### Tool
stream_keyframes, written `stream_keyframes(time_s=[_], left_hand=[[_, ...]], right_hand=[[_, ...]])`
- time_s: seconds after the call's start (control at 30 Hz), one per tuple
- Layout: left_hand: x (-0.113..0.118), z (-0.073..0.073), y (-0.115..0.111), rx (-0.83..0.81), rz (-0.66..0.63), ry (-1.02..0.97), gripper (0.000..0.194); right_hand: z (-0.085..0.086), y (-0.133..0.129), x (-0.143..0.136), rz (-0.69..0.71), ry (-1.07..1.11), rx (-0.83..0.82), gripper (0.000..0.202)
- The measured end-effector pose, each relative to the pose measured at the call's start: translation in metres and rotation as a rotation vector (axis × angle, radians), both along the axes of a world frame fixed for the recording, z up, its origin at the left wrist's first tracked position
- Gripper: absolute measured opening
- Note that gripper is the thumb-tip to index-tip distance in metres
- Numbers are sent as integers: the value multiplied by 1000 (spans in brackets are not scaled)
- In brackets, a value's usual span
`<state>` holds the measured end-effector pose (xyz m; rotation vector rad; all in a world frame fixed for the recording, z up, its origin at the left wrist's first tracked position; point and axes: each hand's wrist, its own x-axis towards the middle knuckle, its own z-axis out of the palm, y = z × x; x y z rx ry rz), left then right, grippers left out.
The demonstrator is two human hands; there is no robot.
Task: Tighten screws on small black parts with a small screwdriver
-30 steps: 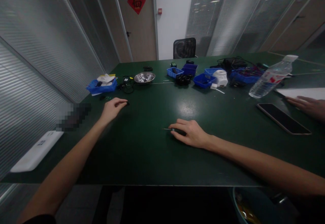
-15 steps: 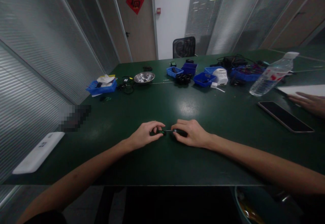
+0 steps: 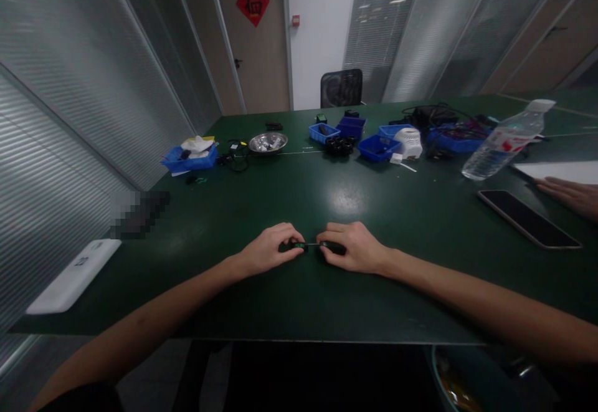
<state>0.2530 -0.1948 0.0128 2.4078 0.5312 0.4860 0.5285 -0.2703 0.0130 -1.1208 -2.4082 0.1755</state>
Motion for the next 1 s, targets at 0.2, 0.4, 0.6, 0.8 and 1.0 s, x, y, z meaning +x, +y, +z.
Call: stream_keyframes(time_s=[0.2,0.4,0.6,0.8,1.0], left_hand=[[0,-1,0,16,-7,28,19],[-1,1,-1,27,-19,39,18],[0,1,-1,41,-21,47,19],[0,4,-1,43,-25,67,19],[1,4,-2,44,-29,66,19]], right_hand=[[-1,0,1,28,-38,-20,27],[0,0,0,38,-23,-23,28],[1,0,0,72,-39,-14,28],[1,-1,-1,76,-68,-14,31],[0,0,-1,95,-117,-27,34]])
